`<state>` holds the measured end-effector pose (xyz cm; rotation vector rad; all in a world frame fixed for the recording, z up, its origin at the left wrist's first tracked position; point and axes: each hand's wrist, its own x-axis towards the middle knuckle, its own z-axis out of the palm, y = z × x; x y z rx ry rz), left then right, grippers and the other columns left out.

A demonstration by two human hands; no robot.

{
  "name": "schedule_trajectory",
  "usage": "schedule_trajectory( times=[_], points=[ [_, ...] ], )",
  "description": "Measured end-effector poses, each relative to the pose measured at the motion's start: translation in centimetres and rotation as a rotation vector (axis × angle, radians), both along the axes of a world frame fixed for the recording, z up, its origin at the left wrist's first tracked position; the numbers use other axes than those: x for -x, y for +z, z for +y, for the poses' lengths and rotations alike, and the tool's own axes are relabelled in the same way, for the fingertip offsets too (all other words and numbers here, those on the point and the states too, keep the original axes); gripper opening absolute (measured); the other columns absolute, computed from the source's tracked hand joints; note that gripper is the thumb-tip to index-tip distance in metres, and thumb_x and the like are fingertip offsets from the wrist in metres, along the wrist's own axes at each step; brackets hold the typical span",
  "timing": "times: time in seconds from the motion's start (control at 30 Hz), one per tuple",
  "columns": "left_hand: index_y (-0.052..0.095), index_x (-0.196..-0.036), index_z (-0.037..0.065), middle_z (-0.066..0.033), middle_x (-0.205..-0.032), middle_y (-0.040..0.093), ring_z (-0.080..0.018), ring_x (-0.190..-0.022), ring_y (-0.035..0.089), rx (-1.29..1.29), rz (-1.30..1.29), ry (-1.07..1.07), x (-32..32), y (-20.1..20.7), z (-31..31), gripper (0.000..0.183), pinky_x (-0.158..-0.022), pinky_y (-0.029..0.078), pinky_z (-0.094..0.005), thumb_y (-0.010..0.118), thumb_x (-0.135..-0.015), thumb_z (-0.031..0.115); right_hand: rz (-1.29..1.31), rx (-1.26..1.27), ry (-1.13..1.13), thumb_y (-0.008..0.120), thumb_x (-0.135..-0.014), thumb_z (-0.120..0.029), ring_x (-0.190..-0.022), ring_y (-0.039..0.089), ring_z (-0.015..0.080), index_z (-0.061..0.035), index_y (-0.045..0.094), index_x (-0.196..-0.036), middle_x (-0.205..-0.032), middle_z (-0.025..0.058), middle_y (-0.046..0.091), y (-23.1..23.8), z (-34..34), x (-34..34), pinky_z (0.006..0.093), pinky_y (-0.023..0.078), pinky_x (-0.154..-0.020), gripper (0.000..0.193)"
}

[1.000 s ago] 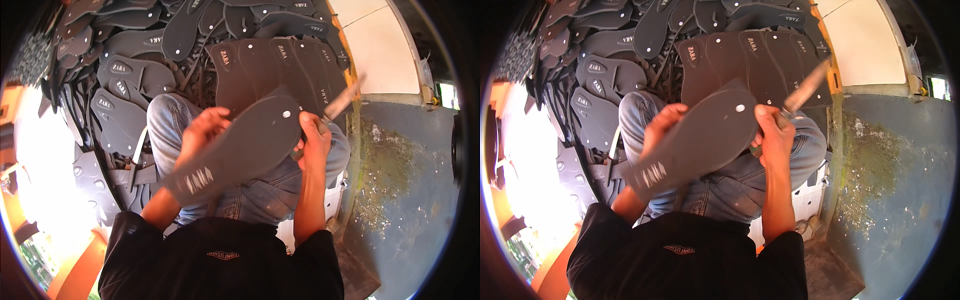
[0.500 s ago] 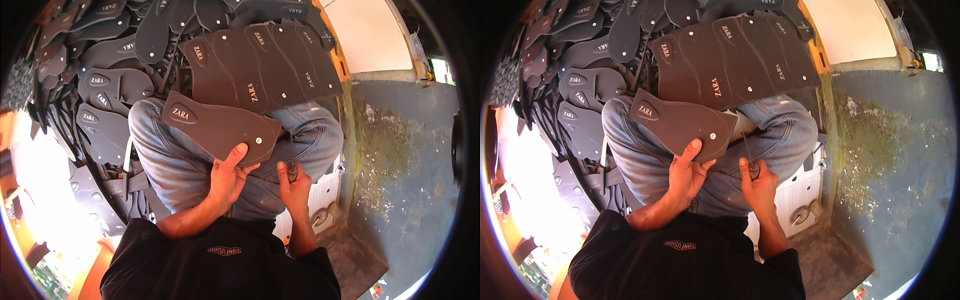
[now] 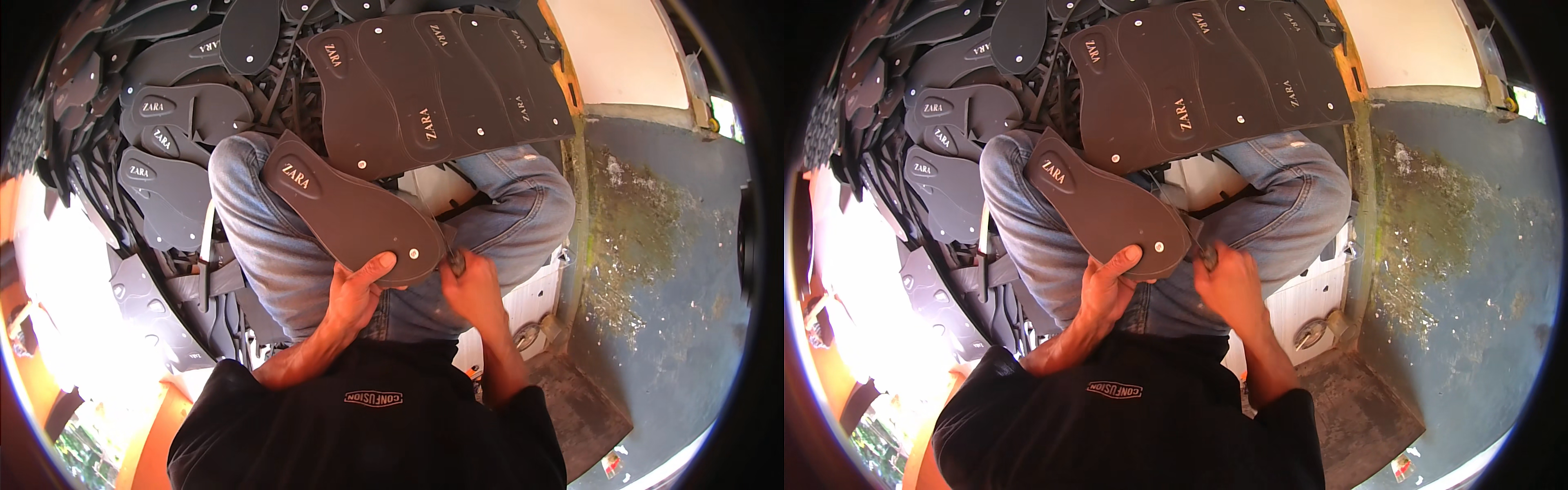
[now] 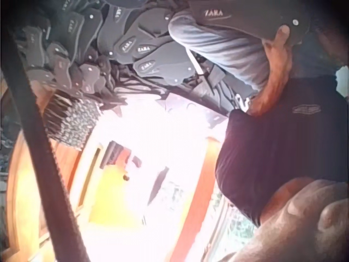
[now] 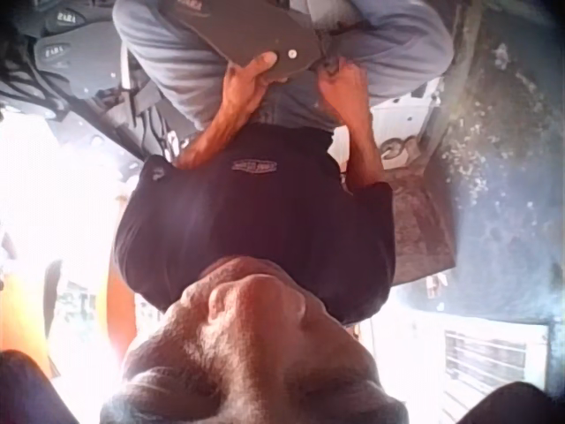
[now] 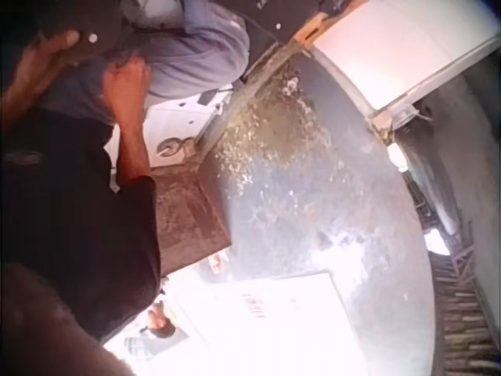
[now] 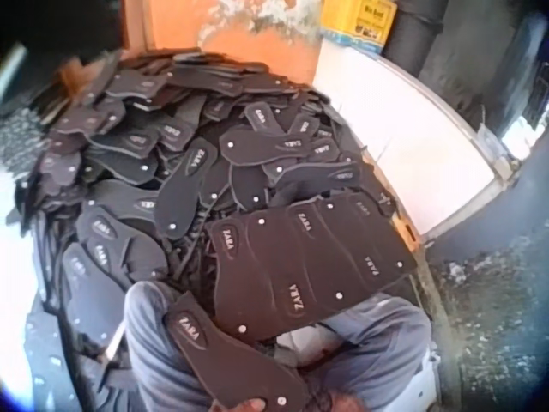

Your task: The person is using a knife to trim and separate black shoe insoles from a larger sheet of material while sitting on the floor.

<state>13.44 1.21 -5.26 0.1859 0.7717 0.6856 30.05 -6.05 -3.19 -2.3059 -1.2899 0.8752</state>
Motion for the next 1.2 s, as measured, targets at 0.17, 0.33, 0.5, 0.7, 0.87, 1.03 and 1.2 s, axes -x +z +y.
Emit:
schedule_trajectory(
  times=[0.17,0.33,0.5,0.7,0.87,1.03,1.2],
  points=[
    [0.058,-0.107,-0.001,-0.0101,-0.093,0.065,-0.0202,-0.077,0.065,0.032,0.047,-0.046,1.9,0.4,-0.2,0.029,-0.06,0.054,-0.0318,0.067,-0.082,0.01,0.433,-0.04,-0.081,0.061,-0.086,-0.022,-0.049,0.055,0.0291,0.0014,0.059,-0.076,-0.06,0.0162,0.058,-1.5,3.9,-0.3,0.0362,0.04,-0.045,0.025],
    [0.057,-0.111,0.0,-0.0092,-0.095,0.064,-0.0204,-0.082,0.064,0.048,0.107,-0.187,4.2,-0.4,-0.5,0.032,-0.066,0.055,-0.0329,0.066,-0.083,0.012,0.907,0.06,-0.303,0.063,-0.088,-0.024,-0.048,0.041,0.0012,-0.0015,0.065,-0.088,-0.059,-0.0049,0.051,0.3,4.0,1.0,0.0202,0.031,-0.042,0.023],
    [0.058,-0.108,0.001,-0.0094,-0.095,0.065,-0.0188,-0.082,0.065,0.089,0.264,0.094,6.8,-0.4,6.7,0.031,-0.07,0.056,-0.0308,0.063,-0.087,0.023,0.898,0.101,-0.112,0.068,-0.086,-0.022,-0.052,0.042,0.0024,0.0004,0.063,-0.088,-0.059,-0.0053,0.049,0.7,1.5,2.4,0.0212,0.034,-0.045,0.023],
    [0.06,-0.097,-0.001,-0.006,-0.077,0.066,-0.0117,-0.062,0.064,-0.117,0.305,-0.133,6.1,1.5,10.4,0.029,-0.056,0.053,-0.0232,0.062,-0.089,0.027,0.61,-0.012,-0.107,0.067,-0.085,-0.032,-0.045,0.052,0.0177,0.0003,0.058,-0.072,-0.051,0.0058,0.052,0.8,0.8,4.0,0.0323,0.038,-0.045,0.036],
    [0.06,-0.091,-0.001,-0.0064,-0.073,0.065,-0.0105,-0.058,0.063,-0.144,0.295,-0.291,5.0,3.0,9.7,0.025,-0.051,0.052,-0.0215,0.063,-0.088,0.024,0.271,-0.006,0.022,0.062,-0.087,-0.038,-0.046,0.05,0.0375,0.0019,0.054,-0.068,-0.049,0.0168,0.049,0.3,2.4,3.9,0.0407,0.04,-0.047,0.045],
    [0.062,-0.097,-0.002,-0.0066,-0.076,0.066,-0.0101,-0.061,0.063,-0.158,0.272,-0.349,4.5,3.5,9.6,0.026,-0.054,0.051,-0.0216,0.063,-0.088,0.023,0.25,-0.009,0.013,0.063,-0.086,-0.035,-0.048,0.053,0.0382,0.0018,0.056,-0.069,-0.051,0.0171,0.052,-0.2,2.1,3.6,0.0418,0.041,-0.048,0.041],
    [0.065,-0.101,-0.002,-0.0037,-0.083,0.067,-0.0072,-0.072,0.06,-0.261,0.34,-0.532,3.8,4.1,9.8,0.027,-0.065,0.05,-0.0218,0.064,-0.088,0.021,0.203,-0.112,0.151,0.063,-0.084,-0.025,-0.055,0.056,0.0409,0.0026,0.058,-0.076,-0.059,0.0217,0.055,0.0,4.5,2.3,0.0439,0.044,-0.053,0.029]
  ],
)
